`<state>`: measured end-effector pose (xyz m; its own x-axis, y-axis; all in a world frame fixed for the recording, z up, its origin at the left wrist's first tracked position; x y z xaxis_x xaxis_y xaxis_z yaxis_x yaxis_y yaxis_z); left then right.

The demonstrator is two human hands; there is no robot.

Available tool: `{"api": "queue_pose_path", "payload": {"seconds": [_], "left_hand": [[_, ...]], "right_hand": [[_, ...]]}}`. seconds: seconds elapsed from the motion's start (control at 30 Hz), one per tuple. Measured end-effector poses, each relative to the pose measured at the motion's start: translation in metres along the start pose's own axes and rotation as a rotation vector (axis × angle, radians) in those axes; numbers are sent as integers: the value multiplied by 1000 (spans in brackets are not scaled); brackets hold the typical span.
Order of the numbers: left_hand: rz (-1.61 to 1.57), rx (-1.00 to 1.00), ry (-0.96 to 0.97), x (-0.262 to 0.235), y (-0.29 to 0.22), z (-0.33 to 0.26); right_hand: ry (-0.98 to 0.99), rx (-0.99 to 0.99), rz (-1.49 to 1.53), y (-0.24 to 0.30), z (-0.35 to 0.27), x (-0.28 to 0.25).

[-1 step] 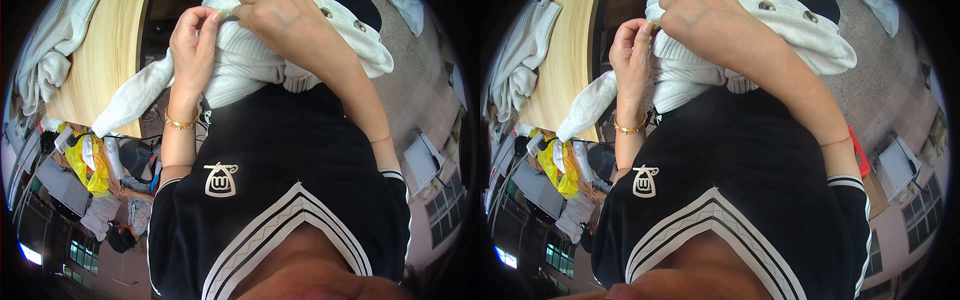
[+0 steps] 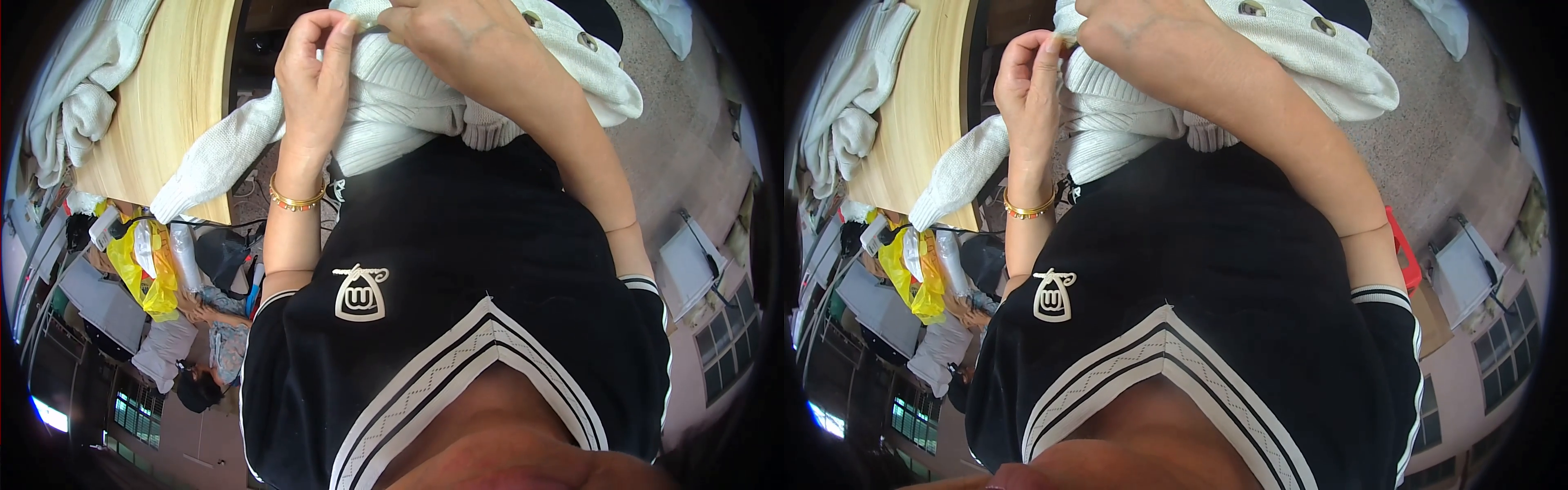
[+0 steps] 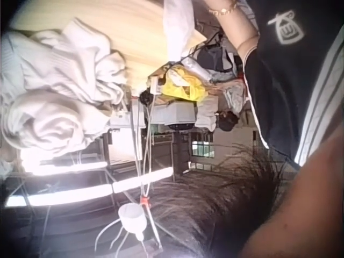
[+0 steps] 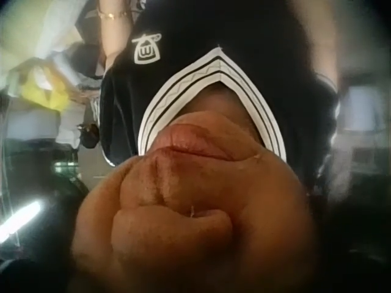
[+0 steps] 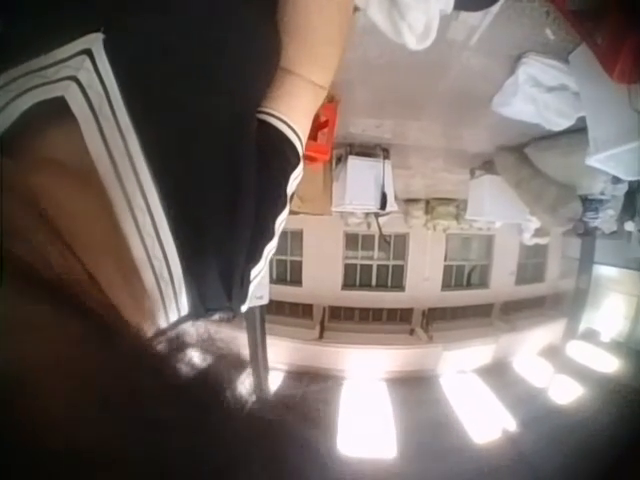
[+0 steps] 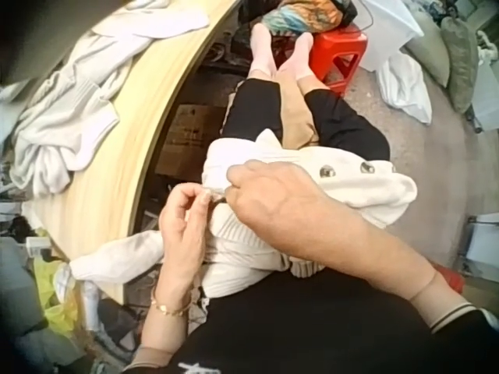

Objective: Trimming loose threads from sweaters using small scissors.

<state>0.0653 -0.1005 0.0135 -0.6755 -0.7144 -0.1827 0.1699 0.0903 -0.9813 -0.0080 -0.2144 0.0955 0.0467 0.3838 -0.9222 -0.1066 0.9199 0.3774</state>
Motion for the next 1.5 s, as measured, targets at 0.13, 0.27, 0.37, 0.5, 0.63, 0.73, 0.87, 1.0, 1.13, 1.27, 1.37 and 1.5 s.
{"api": "queue_pose_path", "payload": {"seconds": [0.13,0.27,0.37,0.5,0.63,0.73,0.87,1.0,1.13,1.27,1.37,1.5], "left_hand": [[118,-56,-105,-3,-12,-8],[511,7,108,8,-34,-11],[577,20,143,7,-38,-14],[519,85,197,8,-50,-15],[284,129,119,-20,-73,1],[377,476,60,-45,-128,15],[418,702,-75,-74,-168,0],[821,638,-45,-84,-125,-21],[841,372,-1,-91,-69,-42],[712,284,-48,-95,-52,-49],[646,316,-58,-92,-52,-50],[654,358,-76,-97,-56,-49]], "right_hand": [[-18,100,194,-9,-10,-23],[-137,440,210,-65,-63,-59],[-272,550,-37,-101,-121,-72],[-97,899,141,-144,-188,-53],[-131,930,313,-164,-239,-33],[-98,912,232,-160,-259,-37],[-432,358,199,-86,-242,-72],[18,341,646,-47,-245,-23],[-284,465,568,-71,-249,-29],[-405,535,291,-91,-226,-63],[-254,526,231,-112,-227,-45],[-63,610,185,-127,-227,-27]]}}
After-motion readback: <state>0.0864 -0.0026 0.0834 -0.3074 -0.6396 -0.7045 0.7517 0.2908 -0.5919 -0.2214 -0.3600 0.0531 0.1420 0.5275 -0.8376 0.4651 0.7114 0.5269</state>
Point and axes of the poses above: each hand's wrist, its own z-axis towards the middle knuckle, its own x-axis out of the palm, y = z × x, the point moved 8 cm from there along z, towards the middle knuckle, and after that the axes turned 1 degree about y, right-handed, at the moved point
